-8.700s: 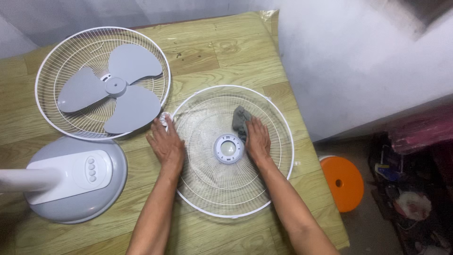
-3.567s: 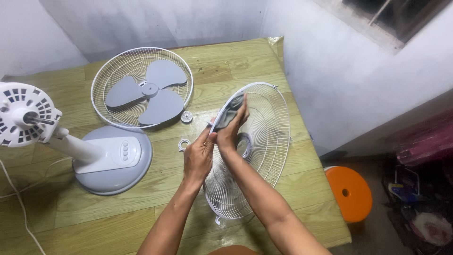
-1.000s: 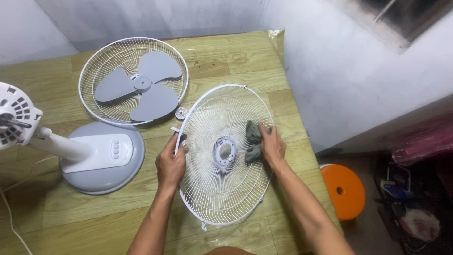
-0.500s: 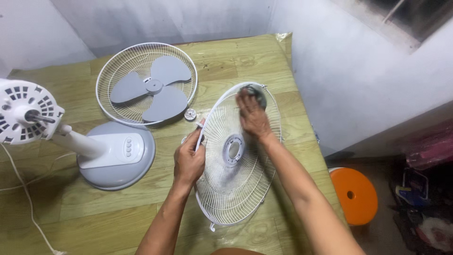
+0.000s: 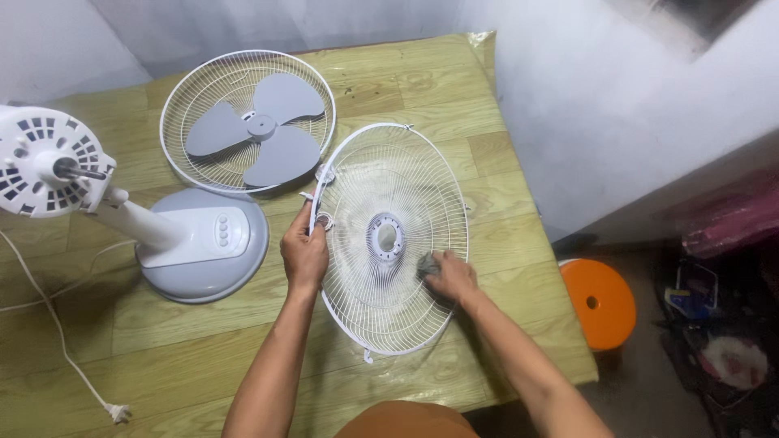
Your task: The person wipes the front fan cage with a cloth, then reassembles the fan by attaching the front cage, installing the fan blade, securing it with the blade nut, and finally attaching the rear cage.
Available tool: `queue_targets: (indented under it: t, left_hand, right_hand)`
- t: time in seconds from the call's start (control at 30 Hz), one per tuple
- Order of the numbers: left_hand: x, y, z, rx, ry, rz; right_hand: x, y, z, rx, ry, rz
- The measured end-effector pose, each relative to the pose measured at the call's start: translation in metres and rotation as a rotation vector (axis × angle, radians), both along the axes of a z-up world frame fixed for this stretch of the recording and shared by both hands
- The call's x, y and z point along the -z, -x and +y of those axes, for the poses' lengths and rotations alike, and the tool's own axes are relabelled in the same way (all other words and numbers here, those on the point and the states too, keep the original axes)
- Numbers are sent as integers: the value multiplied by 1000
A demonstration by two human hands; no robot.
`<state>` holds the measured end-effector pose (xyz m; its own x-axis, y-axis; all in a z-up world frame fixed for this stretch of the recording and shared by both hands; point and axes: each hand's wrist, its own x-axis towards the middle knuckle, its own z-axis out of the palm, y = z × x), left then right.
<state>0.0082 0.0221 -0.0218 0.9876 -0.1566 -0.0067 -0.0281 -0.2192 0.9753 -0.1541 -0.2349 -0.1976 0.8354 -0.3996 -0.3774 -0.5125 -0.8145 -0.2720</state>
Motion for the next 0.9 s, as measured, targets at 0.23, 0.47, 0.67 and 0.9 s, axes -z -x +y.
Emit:
queue_targets:
  t: [0.23,0.47,0.67,0.9]
  left_hand:
    - [-12,6,-21,80,-78,-98]
    - [-27,2,-33,193,196,-194]
    - [-36,-5,-16,183,-141,-388]
    - [-71,-6,13,608,-684,-491]
  right_hand:
    - [-60,-17,131,224,-661,-212]
    - [-168,-41,147,-128,-1059,-776]
    - [-245,-29,122,-206,-782,-309]
    - [-333,-59,34,-453,-502,-297]
